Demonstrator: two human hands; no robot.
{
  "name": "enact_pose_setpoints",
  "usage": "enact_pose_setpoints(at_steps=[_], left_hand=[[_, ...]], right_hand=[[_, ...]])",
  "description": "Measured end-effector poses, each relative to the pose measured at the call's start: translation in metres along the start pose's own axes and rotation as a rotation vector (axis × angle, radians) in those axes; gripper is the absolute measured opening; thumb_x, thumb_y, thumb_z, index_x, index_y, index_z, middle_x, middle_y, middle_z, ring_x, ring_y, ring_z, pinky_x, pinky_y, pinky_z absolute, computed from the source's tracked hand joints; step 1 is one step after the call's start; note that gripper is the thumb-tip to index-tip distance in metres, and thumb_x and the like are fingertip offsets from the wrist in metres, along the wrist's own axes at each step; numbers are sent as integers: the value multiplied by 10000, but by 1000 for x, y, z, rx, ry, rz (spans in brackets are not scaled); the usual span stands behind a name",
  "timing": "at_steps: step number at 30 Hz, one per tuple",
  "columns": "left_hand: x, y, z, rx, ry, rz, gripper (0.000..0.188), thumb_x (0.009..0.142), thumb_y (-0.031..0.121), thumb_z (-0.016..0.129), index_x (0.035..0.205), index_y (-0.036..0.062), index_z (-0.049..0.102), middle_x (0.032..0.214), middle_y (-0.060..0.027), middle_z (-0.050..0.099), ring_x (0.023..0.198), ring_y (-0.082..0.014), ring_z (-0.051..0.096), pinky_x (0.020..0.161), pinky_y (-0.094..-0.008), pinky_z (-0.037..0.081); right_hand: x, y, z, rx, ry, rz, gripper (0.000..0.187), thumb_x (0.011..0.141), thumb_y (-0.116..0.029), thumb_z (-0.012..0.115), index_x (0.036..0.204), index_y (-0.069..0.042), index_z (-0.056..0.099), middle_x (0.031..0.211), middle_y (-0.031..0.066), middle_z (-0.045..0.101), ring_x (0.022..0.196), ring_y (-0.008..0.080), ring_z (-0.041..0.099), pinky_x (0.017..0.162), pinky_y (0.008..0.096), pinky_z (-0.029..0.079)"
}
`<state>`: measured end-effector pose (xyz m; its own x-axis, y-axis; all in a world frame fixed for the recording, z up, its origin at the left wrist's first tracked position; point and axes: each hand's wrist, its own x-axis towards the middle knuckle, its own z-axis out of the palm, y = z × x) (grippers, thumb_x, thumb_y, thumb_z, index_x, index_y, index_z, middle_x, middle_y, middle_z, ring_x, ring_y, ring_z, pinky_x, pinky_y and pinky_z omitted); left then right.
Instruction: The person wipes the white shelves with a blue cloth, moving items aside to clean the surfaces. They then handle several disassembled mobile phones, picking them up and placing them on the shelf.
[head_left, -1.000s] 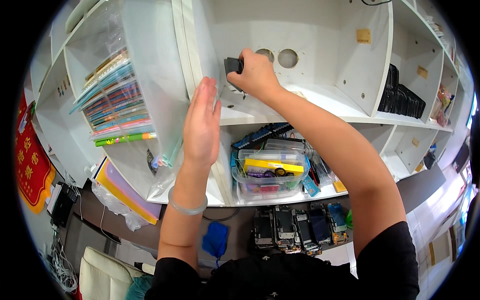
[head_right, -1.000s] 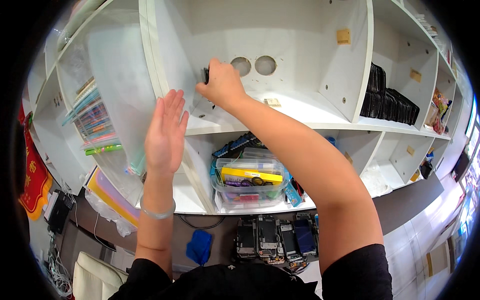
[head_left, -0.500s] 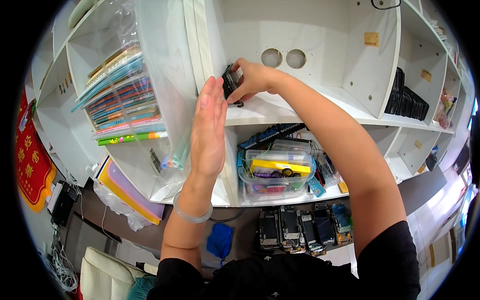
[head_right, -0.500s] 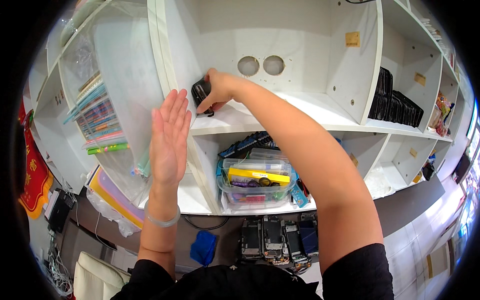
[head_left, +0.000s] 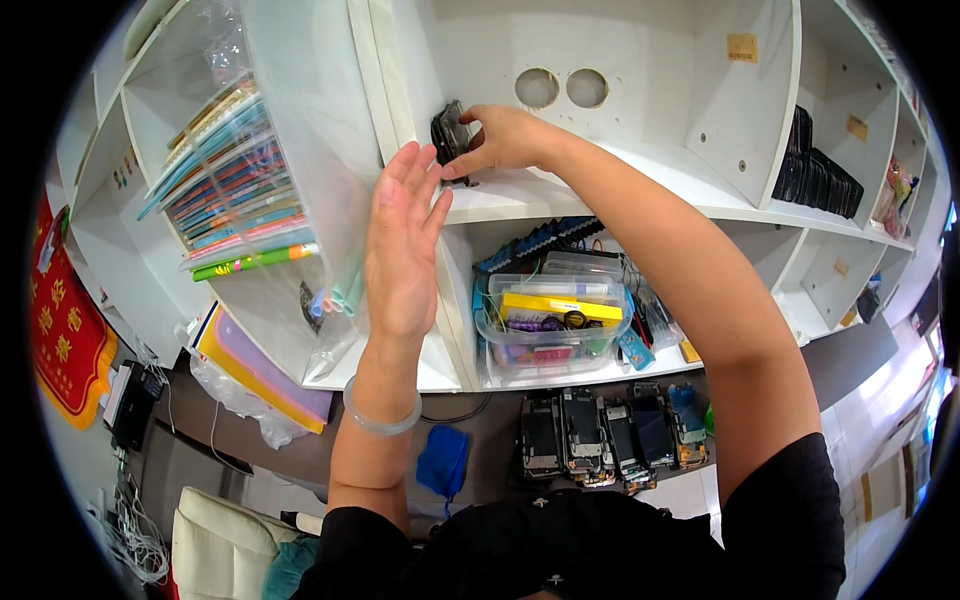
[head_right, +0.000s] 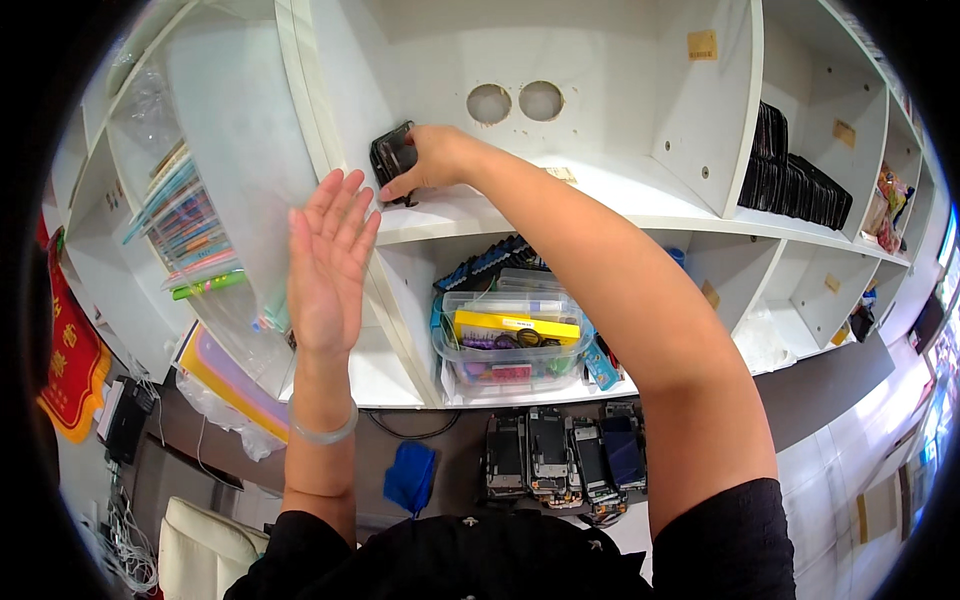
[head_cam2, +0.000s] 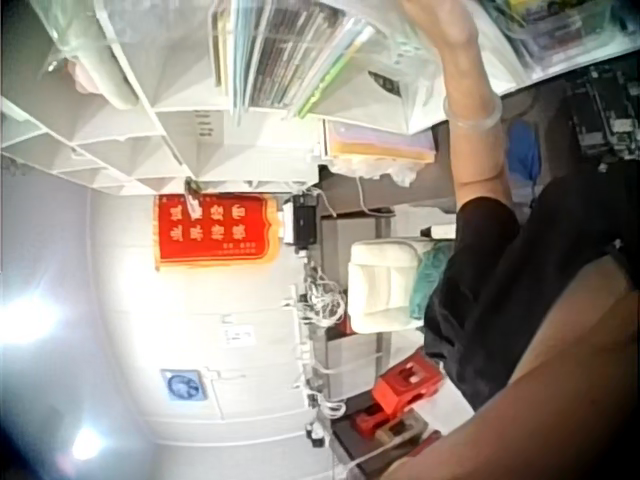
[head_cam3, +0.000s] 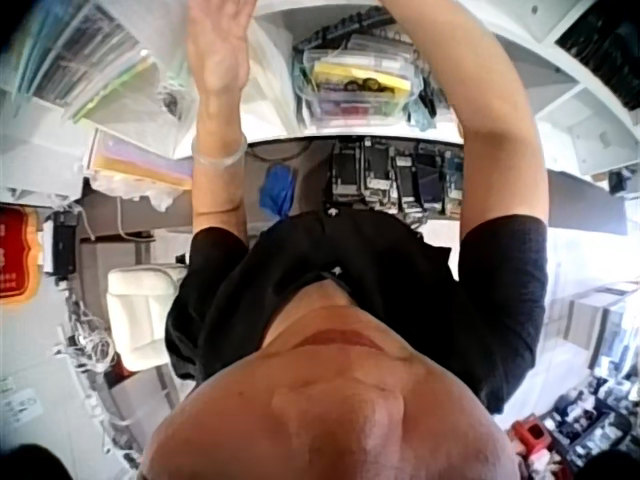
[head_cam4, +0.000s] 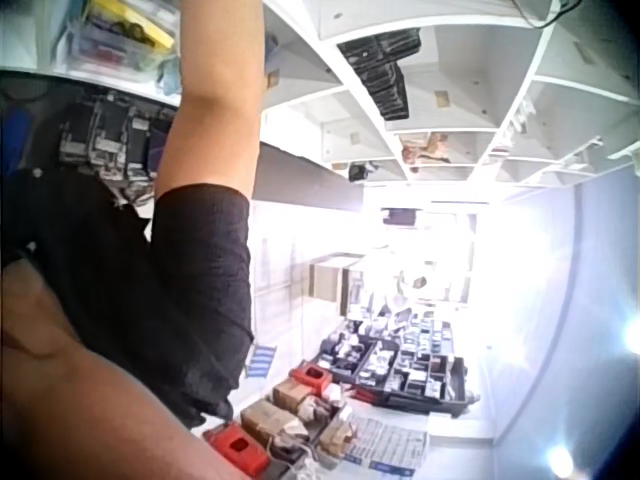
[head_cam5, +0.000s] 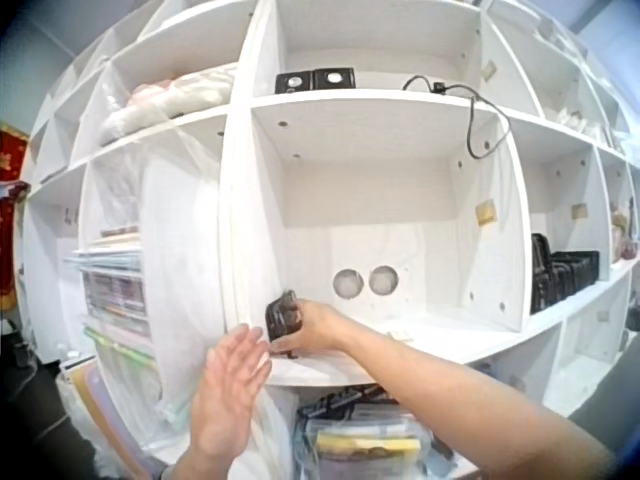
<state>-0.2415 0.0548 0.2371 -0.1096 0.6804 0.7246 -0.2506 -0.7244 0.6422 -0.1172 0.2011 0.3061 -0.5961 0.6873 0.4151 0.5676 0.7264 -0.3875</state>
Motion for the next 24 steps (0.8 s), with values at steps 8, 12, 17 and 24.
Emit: enact_pose_setpoints(at_steps=[8,12,17,24], left_hand=[[-9,5,0,55,2,43,597,987,436,212,1355,-26,300,1388,-209,336,1309,-319,318,1079,-426,268],[-9,2,3,58,-5,46,588,989,433,212,1351,-20,312,1381,-206,345,1304,-317,325,1068,-435,279],[-33,5,-12,178,15,62,574,963,420,326,1337,-15,336,1369,-193,374,1292,-305,350,1052,-424,297],[-135,-57,-47,308,-264,-428,404,822,109,649,1190,13,514,1235,-101,503,1154,-184,479,971,-335,383]], right_hand=[[-1,-2,-4,-39,2,-52,861,643,-483,762,1261,43,477,1097,202,606,943,275,608,814,330,483],[-6,-1,-5,-15,54,-37,841,638,-545,726,1196,55,537,1150,217,587,1070,324,565,918,357,442],[-49,-14,-25,174,296,-153,567,750,-384,700,1143,10,590,1017,158,650,895,225,623,784,306,489],[-244,14,29,366,-3,65,78,722,-53,728,786,-20,698,674,70,675,578,92,613,572,231,490]])
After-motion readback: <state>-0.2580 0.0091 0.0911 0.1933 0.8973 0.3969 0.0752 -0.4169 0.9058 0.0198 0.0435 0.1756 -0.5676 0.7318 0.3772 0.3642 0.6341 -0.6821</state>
